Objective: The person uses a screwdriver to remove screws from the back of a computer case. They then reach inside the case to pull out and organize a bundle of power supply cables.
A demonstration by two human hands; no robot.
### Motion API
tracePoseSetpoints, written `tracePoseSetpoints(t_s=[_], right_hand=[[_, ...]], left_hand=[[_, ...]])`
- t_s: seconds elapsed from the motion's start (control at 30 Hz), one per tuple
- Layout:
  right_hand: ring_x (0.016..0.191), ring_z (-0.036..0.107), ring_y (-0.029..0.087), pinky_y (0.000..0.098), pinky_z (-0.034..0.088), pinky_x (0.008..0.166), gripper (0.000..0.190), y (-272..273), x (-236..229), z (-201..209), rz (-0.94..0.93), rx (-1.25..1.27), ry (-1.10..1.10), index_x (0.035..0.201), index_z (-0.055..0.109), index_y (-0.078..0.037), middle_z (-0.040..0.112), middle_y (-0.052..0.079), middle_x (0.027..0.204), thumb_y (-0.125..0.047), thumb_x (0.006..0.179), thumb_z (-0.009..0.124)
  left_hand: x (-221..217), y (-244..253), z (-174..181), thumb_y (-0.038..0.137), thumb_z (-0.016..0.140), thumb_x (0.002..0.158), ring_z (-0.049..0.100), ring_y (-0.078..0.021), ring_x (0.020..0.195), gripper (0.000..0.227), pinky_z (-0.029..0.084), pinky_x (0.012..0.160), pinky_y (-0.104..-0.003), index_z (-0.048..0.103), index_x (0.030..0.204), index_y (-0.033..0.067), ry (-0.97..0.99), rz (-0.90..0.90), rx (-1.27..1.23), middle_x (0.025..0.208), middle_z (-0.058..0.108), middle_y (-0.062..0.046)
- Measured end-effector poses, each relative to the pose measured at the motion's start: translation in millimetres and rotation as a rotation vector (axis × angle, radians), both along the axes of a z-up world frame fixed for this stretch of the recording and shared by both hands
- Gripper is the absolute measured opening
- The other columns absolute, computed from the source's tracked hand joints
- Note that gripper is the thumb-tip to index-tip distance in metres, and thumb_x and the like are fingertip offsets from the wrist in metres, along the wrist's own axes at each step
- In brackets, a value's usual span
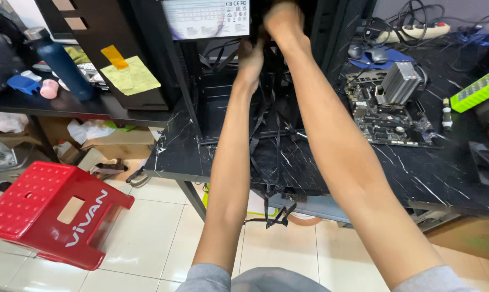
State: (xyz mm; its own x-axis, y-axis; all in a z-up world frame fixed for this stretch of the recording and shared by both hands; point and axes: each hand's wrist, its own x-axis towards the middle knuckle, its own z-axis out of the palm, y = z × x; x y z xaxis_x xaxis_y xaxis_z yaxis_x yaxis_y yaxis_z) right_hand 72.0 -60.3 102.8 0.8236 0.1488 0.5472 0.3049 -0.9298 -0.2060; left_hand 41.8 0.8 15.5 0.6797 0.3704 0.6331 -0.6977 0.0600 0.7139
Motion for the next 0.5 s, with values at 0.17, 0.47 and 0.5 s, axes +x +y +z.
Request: tracePoseSetpoints(t_s=[0.17, 0.47, 0.5], right_hand=[[0.108, 0.07, 0.041, 0.0567, 0.059, 0.079, 0.034, 3.6, -15.0, 6.9, 0.012, -0.061, 0.122, 0.118, 0.076, -0.022, 0.074, 0.014, 0.118, -0.03, 0.099, 0.049], [0.132, 0.053, 0.034, 0.0413, 0.04, 0.11, 0.042, 1.3, -10.0, 8.1, 0.275, 0.189, -0.122, 0.14, 0.059, -0.016, 0.056, 0.019, 0.141, -0.033, 0.102, 0.054], [0.132, 0.053, 0.034, 0.0413, 0.04, 0.11, 0.042, 1.0, -11.3, 12.9, 0.275, 0.189, -0.135, 0.14, 0.059, -0.016, 0.056, 0.019, 0.141, -0.033, 0.102, 0.054]], left_hand=[[-10.2, 0.1, 0.5, 0.022, 0.042, 0.102, 0.058, -0.0193, 0.102, 0.026, 0.046, 0.094, -0.036, 0.064, 0.105, 0.0076, 0.034, 0.034, -0.068, 0.108, 0.067, -0.01], [-35.1, 3.4, 13.7, 0.052, 0.042, 0.096, 0.066, -0.0273, 0.097, 0.065, 0.052, 0.083, -0.037, 0.059, 0.133, 0.0019, 0.373, 0.15, 0.127, 0.125, 0.065, -0.021], [-36.5, 3.0, 17.2, 0.052, 0.042, 0.096, 0.066, -0.0273, 0.097, 0.065, 0.052, 0.083, -0.037, 0.059, 0.133, 0.0019, 0.36, 0.15, 0.129, 0.125, 0.065, -0.021]])
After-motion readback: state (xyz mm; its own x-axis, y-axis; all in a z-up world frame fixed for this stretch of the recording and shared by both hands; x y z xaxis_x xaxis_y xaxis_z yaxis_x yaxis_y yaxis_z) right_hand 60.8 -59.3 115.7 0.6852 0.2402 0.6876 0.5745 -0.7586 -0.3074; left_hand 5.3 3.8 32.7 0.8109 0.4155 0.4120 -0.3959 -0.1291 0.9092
